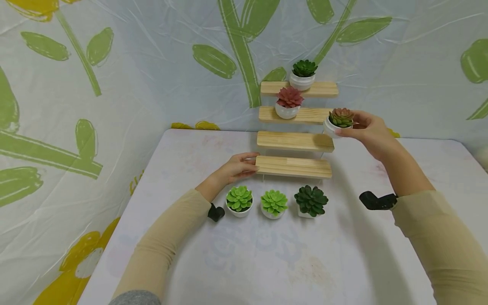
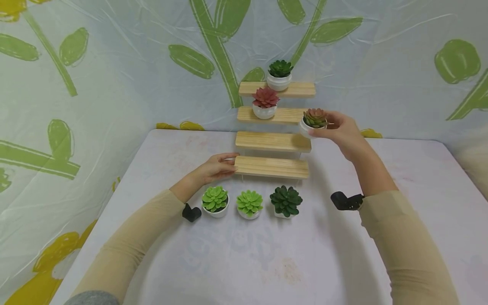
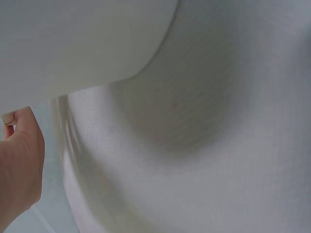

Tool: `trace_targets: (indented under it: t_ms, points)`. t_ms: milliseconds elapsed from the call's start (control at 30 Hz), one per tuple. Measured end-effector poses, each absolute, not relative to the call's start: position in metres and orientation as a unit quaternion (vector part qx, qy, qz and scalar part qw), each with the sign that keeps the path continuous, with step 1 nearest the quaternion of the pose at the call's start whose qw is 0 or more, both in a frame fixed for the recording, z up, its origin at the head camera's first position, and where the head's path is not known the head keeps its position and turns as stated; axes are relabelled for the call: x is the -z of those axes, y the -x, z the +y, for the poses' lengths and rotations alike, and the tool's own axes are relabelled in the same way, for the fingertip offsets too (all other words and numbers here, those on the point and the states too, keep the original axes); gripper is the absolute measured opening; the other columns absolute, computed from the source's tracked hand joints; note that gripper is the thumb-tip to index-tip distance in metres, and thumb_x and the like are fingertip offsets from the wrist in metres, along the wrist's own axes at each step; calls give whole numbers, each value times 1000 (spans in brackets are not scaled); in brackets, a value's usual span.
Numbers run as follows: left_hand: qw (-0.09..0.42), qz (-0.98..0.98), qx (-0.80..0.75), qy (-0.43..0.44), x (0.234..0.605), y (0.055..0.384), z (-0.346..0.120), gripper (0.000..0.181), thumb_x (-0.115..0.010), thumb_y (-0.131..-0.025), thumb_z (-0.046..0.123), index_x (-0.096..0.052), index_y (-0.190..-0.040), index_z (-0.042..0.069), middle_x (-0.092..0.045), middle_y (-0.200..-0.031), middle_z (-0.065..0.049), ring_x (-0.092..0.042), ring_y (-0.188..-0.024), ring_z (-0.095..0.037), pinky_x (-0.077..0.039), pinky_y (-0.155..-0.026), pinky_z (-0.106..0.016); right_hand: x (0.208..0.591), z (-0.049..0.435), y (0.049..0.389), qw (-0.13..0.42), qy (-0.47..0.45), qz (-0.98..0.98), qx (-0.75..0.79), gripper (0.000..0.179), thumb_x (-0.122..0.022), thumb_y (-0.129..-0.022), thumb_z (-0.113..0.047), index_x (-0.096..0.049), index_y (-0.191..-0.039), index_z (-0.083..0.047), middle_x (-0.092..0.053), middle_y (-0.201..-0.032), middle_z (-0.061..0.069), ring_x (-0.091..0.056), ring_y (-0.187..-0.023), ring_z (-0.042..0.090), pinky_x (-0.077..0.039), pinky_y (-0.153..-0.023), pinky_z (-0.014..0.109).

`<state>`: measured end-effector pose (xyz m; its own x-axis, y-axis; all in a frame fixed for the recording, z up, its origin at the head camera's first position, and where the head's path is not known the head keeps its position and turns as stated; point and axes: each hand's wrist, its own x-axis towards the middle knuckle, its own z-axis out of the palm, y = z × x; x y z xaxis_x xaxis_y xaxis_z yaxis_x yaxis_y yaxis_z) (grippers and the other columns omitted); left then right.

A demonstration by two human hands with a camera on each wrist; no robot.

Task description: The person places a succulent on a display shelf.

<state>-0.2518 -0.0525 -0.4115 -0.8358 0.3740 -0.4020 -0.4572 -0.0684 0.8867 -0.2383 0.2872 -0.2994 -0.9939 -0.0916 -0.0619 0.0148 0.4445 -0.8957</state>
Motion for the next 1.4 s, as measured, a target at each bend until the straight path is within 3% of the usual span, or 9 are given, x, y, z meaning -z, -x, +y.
trace_targets:
  t_ms: [233, 433, 633, 867, 1033, 1167, 1400]
  points:
    - [288, 618, -731, 28, 413, 252, -53, 56, -57, -87, -11, -46, -138, 7, -49, -133, -18, -56, -105, -23, -49, -85, -29, 293, 279, 252, 43, 15, 848, 529, 63, -68, -86, -28, -39, -140, -13, -48, -112, -15, -44, -101, 6, -38, -86, 23]
    - [286, 622, -729, 29, 415, 253, -53, 54, -57, -87, -11, -47, -137, 7, -50, -131, -18, -54, -111, -26, -45, -94, -34, 289, 268, 262, 41, 6, 846, 532, 67, -70, -84, -29, -39, -142, -14, -45, -120, -11, -41, -103, 8, -35, -94, 31]
    - [284, 613, -738, 10, 420, 255, -55, 53, -64, -83, -9, -53, -132, 9, -56, -123, -15, -58, -106, -25, -48, -88, -31, 286, 260, 270, 42, 18, 848, 528, 65, -71, -83, -29, -42, -140, -17, -43, -126, -6, -39, -103, 10, -32, -95, 38]
    - [290, 618, -731, 22, 416, 254, -51, 55, -57, -87, -11, -46, -138, 7, -49, -133, -17, -54, -112, -26, -46, -92, -32, 282, 253, 276, 55, 19, 853, 519, 73, -69, -84, -34, -34, -145, -17, -38, -133, -1, -35, -111, 15, -31, -97, 40]
    - [289, 613, -734, 32, 415, 254, -51, 55, -57, -87, -12, -47, -137, 7, -48, -134, -18, -54, -107, -24, -50, -81, -26, 282, 249, 279, 56, 14, 846, 531, 75, -69, -84, -34, -31, -146, -13, -43, -123, -4, -38, -112, 17, -31, -99, 42]
    - [289, 614, -734, 29, 414, 254, -52, 56, -57, -87, -12, -46, -138, 8, -48, -134, -18, -54, -109, -25, -50, -81, -26, 283, 245, 283, 52, -3, 841, 538, 78, -70, -82, -35, -31, -146, -13, -44, -119, -7, -38, -113, 18, -30, -100, 44]
    - [286, 608, -740, 35, 414, 254, -53, 56, -56, -86, -13, -46, -138, 7, -48, -134, -17, -51, -115, -28, -47, -91, -32, 285, 242, 288, 51, -13, 836, 546, 79, -69, -83, -35, -27, -148, -15, -32, -143, 7, -29, -126, 23, -26, -106, 45]
